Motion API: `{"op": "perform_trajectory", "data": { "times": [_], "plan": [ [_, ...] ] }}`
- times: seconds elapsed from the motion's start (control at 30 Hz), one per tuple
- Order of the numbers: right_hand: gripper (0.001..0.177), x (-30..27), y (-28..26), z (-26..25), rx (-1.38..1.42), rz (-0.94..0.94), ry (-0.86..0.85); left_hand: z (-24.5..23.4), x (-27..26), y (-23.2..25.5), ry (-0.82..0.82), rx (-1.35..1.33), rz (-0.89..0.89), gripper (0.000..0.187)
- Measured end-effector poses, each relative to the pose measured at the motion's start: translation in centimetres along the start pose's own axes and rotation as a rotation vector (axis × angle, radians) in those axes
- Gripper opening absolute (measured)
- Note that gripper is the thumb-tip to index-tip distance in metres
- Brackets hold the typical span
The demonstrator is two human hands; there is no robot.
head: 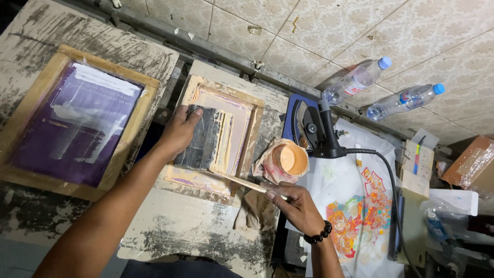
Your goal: The person scoops orange ink from a container onto a screen printing frame using a spatula. They then use a squeegee to spread the ink evenly across the screen mesh, repeating the scooping and spreading process multiple times.
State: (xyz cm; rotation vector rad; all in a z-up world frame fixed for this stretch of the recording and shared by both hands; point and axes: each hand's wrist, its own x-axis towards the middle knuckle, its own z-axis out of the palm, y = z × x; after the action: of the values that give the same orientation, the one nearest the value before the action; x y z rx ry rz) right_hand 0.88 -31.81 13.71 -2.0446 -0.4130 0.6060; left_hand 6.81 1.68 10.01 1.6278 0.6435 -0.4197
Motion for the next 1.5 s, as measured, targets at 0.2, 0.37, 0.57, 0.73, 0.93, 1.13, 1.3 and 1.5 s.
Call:
{"op": "perform_trajectory", "data": {
  "times": [0.2,0.37,0.57,0.73,0.93,1.13,1.3,1.5],
  "plan": [
    [0.036,0.0,-1.1,0.0,0.069,-0.050,0.012,-0.4,0.9,-1.1,-0.009,0.007,0.043,0.086],
    [0.034,-0.1,-1.0,0.3,0.017,-0.045,0.013,-0.6,0.0,-0.6,-0.017,0.048,0.015,0.086],
    [0.033,-0.2,-0.9,0.3,0.000,-0.033,-0.004,-0.8,-0.1,-0.7,-0.033,0.024,0.025,0.086],
    [0.032,0.1,-1.3,0.0,-0.030,-0.030,0.001,-1.0,-0.4,-0.6,-0.063,0.031,0.061,0.085],
    [0.032,0.8,-2.2,0.1,-0.126,-0.088,0.016,-1.8,-0.9,-0.5,-0.076,0.063,0.059,0.086],
    [0.024,1.9,-4.1,0.3,-0.062,-0.054,0.092,-3.2,1.9,-5.4,0.040,-0.103,0.489,0.028],
    [0.024,3.4,-4.5,-0.1,-0.110,-0.074,0.146,-3.1,2.3,-7.5,0.003,-0.139,0.486,0.028],
    [0.019,5.5,-0.8,-1.1,-0.135,-0.054,0.261,-2.9,2.1,-8.7,-0.039,-0.178,0.487,0.028]
  ]
}}
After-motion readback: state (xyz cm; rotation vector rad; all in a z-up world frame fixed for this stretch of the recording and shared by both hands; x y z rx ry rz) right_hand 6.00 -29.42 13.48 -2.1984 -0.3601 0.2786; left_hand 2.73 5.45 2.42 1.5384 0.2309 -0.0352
